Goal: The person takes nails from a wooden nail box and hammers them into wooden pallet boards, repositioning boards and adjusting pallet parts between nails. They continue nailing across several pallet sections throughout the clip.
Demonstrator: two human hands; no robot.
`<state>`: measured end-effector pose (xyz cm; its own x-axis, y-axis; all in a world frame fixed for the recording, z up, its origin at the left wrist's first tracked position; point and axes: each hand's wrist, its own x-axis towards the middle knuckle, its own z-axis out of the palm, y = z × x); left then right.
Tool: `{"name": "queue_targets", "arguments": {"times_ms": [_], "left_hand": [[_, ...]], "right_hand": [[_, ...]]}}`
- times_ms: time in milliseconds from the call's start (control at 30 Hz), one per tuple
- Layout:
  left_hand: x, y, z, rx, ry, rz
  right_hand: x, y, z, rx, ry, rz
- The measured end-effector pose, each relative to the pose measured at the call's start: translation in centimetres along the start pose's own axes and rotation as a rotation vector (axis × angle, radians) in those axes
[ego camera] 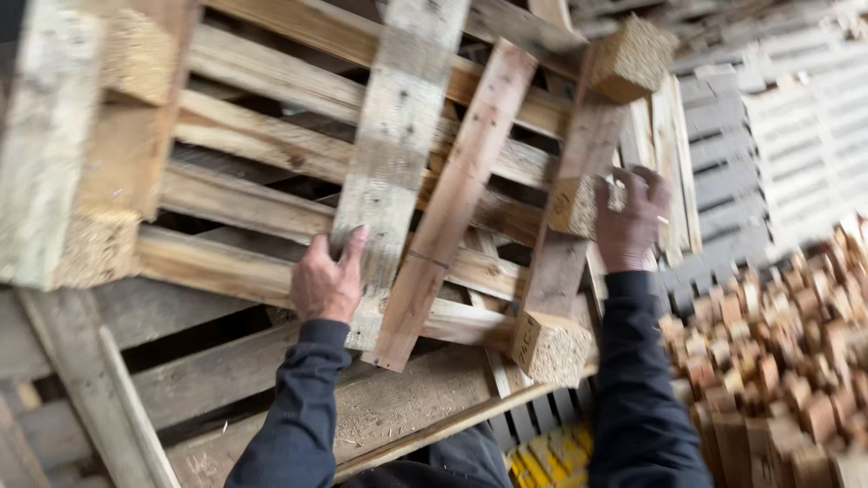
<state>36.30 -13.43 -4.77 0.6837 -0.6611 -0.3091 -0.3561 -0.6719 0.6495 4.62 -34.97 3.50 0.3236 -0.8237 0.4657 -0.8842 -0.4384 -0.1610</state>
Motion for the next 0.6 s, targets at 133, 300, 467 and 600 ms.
{"name": "queue_targets", "arguments": {"times_ms": [133, 300, 467, 600], "left_hand": [[0.7, -0.4, 1.2, 0.093, -0.027, -0.084], [0.7, -1.3, 1.3, 0.004, 0.27, 0.192], [-0.3, 0.6, -0.9, 0.008, -0.051, -0.116], [-0.1, 3.1, -2.8, -0.095, 0.004, -0.062]], "right_hand": [[0.4, 5.8, 1.8, 0.221, -0.281, 0.148], [-1.7, 8.4, 2.6, -0.162, -0.301, -0.547], [-8.5, 12.9, 0.8, -0.054, -0.604, 0.165], [-12.5, 14.4, -0.3, 0.33, -0.453, 0.468]]}}
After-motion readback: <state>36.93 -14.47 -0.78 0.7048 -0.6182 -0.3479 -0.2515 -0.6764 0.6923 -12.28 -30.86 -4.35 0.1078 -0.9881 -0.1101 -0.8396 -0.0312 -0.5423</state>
